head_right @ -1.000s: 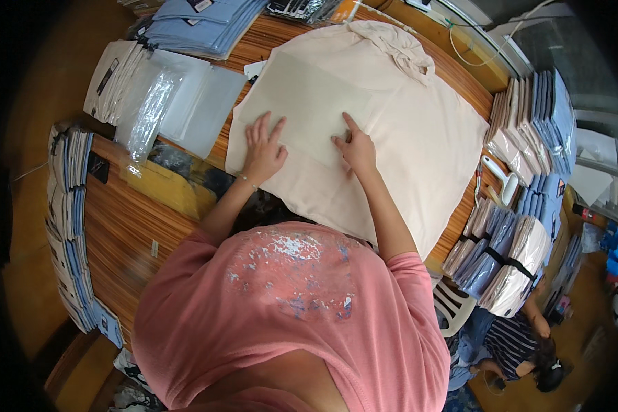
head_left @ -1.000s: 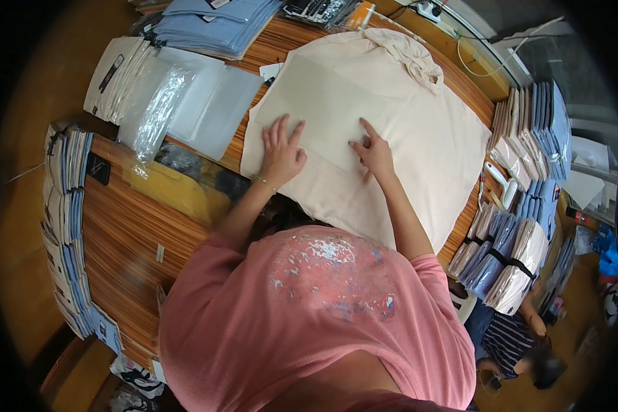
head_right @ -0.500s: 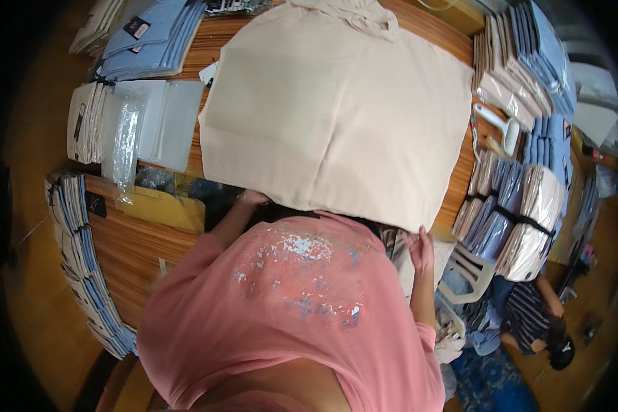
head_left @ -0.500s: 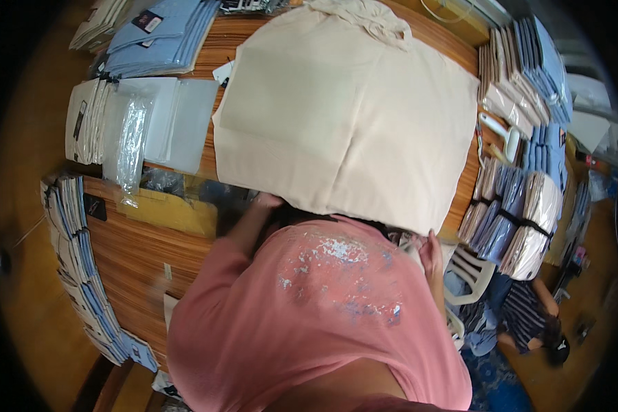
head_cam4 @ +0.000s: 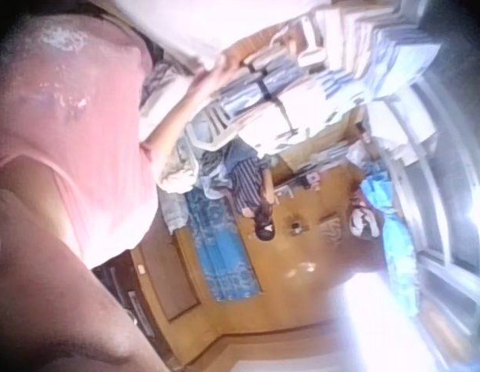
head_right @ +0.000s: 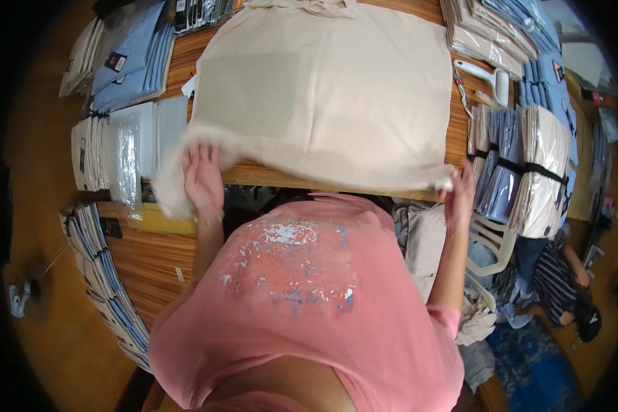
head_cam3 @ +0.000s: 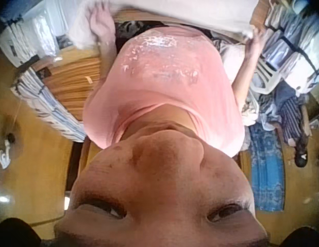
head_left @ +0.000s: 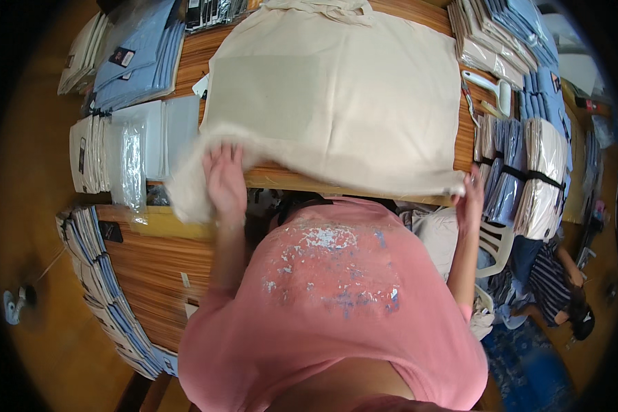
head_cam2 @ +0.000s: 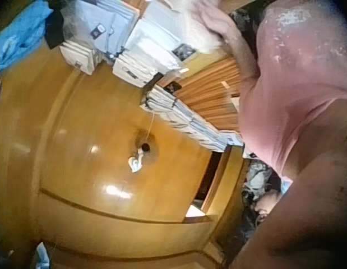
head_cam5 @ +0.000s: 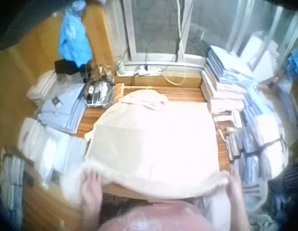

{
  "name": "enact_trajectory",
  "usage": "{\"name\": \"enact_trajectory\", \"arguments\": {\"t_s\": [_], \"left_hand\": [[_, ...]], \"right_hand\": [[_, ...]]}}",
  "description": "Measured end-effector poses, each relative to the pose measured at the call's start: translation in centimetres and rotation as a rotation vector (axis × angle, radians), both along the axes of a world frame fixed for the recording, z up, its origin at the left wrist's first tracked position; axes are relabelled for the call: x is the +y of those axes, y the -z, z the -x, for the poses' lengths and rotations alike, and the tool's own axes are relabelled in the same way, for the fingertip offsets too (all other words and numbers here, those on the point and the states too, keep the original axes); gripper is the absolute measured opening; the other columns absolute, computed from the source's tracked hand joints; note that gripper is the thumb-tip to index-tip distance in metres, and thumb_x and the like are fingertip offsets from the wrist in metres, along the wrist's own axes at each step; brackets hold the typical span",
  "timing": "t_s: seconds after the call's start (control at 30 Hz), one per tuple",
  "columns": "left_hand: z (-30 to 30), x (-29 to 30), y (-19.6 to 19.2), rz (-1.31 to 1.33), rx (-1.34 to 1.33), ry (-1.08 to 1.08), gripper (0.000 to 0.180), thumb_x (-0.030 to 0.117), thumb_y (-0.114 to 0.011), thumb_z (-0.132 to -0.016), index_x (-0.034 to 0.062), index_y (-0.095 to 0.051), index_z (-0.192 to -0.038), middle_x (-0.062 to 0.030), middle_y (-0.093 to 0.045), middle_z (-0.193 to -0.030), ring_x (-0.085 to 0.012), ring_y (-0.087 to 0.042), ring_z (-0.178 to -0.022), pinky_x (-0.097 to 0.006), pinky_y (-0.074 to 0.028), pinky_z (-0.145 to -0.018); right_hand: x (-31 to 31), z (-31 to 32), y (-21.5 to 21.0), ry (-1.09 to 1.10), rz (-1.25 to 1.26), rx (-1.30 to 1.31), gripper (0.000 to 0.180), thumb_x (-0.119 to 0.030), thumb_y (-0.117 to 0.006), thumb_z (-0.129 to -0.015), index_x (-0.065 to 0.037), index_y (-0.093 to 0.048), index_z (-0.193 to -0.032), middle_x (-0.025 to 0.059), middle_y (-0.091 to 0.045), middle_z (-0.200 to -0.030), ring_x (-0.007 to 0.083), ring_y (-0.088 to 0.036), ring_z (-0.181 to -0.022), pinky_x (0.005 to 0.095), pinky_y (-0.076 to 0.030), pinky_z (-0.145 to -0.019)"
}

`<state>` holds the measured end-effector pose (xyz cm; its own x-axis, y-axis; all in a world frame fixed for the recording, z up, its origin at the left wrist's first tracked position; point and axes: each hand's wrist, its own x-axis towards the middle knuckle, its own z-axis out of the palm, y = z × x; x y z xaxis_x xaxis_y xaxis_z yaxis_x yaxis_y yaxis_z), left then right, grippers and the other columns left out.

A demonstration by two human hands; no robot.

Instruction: The person folds shirts by laying them flat on a table, aligning a cardboard guide, folding the sides and sleeves inward, and then placing the folded shirts into clear plastic bags.

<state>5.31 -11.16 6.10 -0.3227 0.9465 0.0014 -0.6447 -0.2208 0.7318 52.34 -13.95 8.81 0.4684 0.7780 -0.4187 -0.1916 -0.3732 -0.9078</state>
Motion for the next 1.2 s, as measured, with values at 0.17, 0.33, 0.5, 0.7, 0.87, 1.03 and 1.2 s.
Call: {"name": "enact_trajectory", "arguments": {"t_s": [0.17,0.33,0.5,0.7,0.87,1.03,1.2], "left_hand": [[-3.8,7.1,-0.8,0.249,0.350,-0.007,0.040,0.005,-0.045,-0.087,0.0043,-0.043,-0.128,-0.0105,-0.045,-0.133,-0.0284,-0.038,-0.125,-0.042,-0.026,-0.107],[-5.2,15.7,3.0,-0.246,1.433,0.352,0.033,0.013,-0.053,-0.087,0.0028,-0.050,-0.118,-0.0127,-0.047,-0.131,-0.0288,-0.038,-0.127,-0.046,-0.025,-0.107],[-5.0,20.2,5.5,-0.353,1.953,0.548,0.022,0.017,-0.058,-0.085,0.0044,-0.054,-0.103,-0.0099,-0.050,-0.128,-0.0295,-0.040,-0.126,-0.049,-0.025,-0.106],[-5.2,21.0,7.6,-0.299,1.778,0.514,0.027,0.015,-0.056,-0.086,0.0046,-0.054,-0.111,-0.0104,-0.055,-0.120,-0.0262,-0.045,-0.121,-0.048,-0.026,-0.105],[-5.8,20.1,8.0,-0.340,1.807,0.372,0.027,0.013,-0.053,-0.087,0.0044,-0.053,-0.113,-0.0110,-0.056,-0.119,-0.0249,-0.046,-0.120,-0.046,-0.027,-0.105],[-4.3,15.7,8.3,-0.301,1.847,0.386,0.027,0.013,-0.053,-0.087,0.0048,-0.053,-0.113,-0.0107,-0.055,-0.120,-0.0248,-0.045,-0.121,-0.045,-0.027,-0.105],[-4.5,14.5,7.8,-0.299,1.831,0.409,0.027,0.013,-0.053,-0.087,0.0056,-0.053,-0.113,-0.0096,-0.055,-0.121,-0.0246,-0.045,-0.121,-0.045,-0.027,-0.105]], "right_hand": [[7.9,-4.1,3.9,-0.045,-0.127,0.309,0.027,-0.016,-0.050,-0.094,-0.005,-0.049,-0.118,0.0058,-0.060,-0.081,0.0113,-0.059,-0.064,0.0225,-0.052,-0.054],[12.9,-5.0,5.0,-0.188,-0.094,0.368,0.023,-0.018,-0.047,-0.095,-0.004,-0.051,-0.111,0.0146,-0.061,-0.110,0.0206,-0.065,-0.089,0.0299,-0.056,-0.069],[16.6,-4.6,3.3,-0.268,-0.090,0.335,0.025,-0.016,-0.045,-0.094,-0.002,-0.048,-0.115,0.0186,-0.057,-0.119,0.0252,-0.062,-0.101,0.0344,-0.057,-0.075],[17.2,-2.9,9.2,-0.028,-0.048,-0.222,0.050,-0.018,-0.055,-0.088,0.002,-0.034,-0.129,0.0140,-0.055,-0.118,0.0240,-0.054,-0.111,0.0355,-0.046,-0.087],[12.6,1.1,11.6,-0.331,-0.097,-1.387,0.070,-0.041,-0.057,-0.084,-0.005,-0.031,-0.138,0.0217,-0.033,-0.140,0.0367,-0.030,-0.130,0.0526,-0.022,-0.105],[6.7,-0.2,11.8,-0.448,0.105,-1.447,0.074,-0.053,-0.051,-0.084,-0.011,-0.029,-0.141,0.0187,-0.021,-0.148,0.0330,-0.015,-0.138,0.0565,-0.010,-0.108],[3.5,-1.1,12.6,-0.439,0.139,-1.501,0.067,-0.051,-0.048,-0.087,-0.013,-0.034,-0.140,0.0141,-0.022,-0.148,0.0300,-0.016,-0.138,0.0569,-0.008,-0.108]]}}
